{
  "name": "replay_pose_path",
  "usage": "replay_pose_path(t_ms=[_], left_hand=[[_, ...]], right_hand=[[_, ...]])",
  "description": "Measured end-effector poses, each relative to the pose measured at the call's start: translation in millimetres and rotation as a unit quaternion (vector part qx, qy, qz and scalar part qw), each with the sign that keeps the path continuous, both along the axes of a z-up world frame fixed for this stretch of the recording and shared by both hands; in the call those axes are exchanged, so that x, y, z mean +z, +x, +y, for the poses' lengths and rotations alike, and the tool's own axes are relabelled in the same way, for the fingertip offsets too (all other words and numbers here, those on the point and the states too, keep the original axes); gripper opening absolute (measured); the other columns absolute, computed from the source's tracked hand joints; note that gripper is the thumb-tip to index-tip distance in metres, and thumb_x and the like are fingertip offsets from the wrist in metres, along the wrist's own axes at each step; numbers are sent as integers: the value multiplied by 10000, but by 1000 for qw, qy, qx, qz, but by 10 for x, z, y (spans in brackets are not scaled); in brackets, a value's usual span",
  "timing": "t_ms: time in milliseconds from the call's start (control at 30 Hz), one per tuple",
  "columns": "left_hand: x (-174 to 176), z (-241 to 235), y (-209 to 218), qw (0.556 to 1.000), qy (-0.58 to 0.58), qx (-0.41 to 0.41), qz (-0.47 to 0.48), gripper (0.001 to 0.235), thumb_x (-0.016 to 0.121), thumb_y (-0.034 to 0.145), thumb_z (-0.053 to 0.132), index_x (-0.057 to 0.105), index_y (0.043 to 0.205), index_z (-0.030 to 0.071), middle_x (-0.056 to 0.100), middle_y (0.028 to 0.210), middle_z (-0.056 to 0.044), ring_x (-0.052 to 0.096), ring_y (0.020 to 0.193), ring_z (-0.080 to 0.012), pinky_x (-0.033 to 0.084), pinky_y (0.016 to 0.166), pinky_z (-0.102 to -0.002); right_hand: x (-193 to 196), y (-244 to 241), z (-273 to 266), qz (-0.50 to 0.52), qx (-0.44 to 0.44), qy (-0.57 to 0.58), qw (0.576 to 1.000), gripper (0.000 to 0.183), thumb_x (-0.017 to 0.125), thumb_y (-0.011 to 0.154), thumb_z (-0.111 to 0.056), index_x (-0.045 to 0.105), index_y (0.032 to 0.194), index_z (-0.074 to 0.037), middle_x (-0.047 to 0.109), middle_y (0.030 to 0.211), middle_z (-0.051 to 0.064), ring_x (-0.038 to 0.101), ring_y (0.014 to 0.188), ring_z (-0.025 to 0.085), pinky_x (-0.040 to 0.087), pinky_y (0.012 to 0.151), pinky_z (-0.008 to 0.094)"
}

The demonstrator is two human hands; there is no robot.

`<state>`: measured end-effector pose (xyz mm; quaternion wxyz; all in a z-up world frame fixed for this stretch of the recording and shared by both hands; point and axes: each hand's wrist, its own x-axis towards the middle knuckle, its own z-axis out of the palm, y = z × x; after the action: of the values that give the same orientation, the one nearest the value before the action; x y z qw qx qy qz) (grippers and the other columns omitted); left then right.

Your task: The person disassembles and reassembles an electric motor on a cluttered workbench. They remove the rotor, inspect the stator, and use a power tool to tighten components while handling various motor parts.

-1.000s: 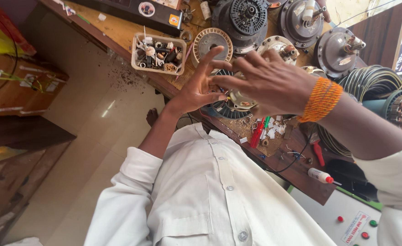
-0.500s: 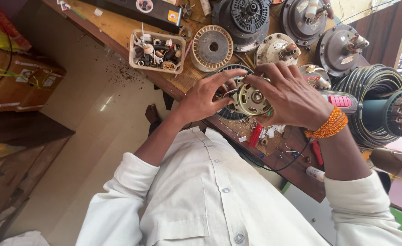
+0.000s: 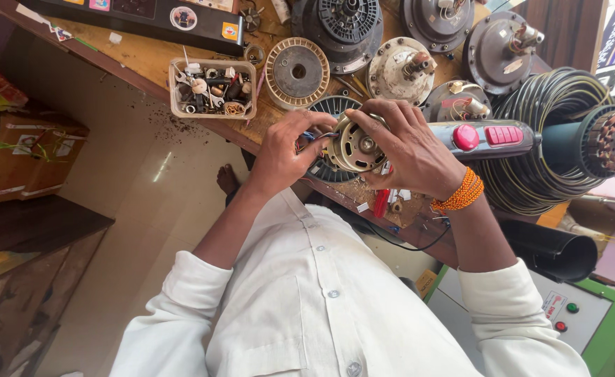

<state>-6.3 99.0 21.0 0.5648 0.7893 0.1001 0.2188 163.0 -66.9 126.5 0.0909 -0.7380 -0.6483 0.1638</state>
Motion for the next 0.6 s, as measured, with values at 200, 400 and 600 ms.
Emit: replay_pose_path(t_ms=[200, 400, 600], left_hand=[[-182, 38, -52, 985, 106, -84, 106, 1303, 879, 598, 682, 229, 1635, 236, 364, 1609, -110, 281, 1509, -298, 280, 1151, -577], [-365, -240, 60, 988, 117, -11, 96, 1338, 893, 621, 707, 170, 1647, 245, 394, 1643, -43, 306, 1550, -257, 317, 1138, -574], [-466, -232, 97, 986, 108, -39, 120, 1218, 918, 587, 539, 312, 1594, 218, 625, 1439, -55, 580, 1335, -234, 403, 1083, -460]], right_hand=[[-30, 61, -13, 61, 4, 10, 998, 1012, 871, 627, -258, 408, 1514, -110, 429, 1492, 161, 429, 1372, 389, 369, 1140, 508], [-105, -101, 3, 46, -41, 36, 997, 1122, 922, 625, -450, 372, 1522, -59, 417, 1507, 184, 420, 1340, 420, 344, 1138, 531], [-314, -240, -26, 18, -108, 101, 989, 1029, 930, 643, -490, 473, 1468, -79, 499, 1400, 152, 468, 1195, 390, 388, 1076, 525]])
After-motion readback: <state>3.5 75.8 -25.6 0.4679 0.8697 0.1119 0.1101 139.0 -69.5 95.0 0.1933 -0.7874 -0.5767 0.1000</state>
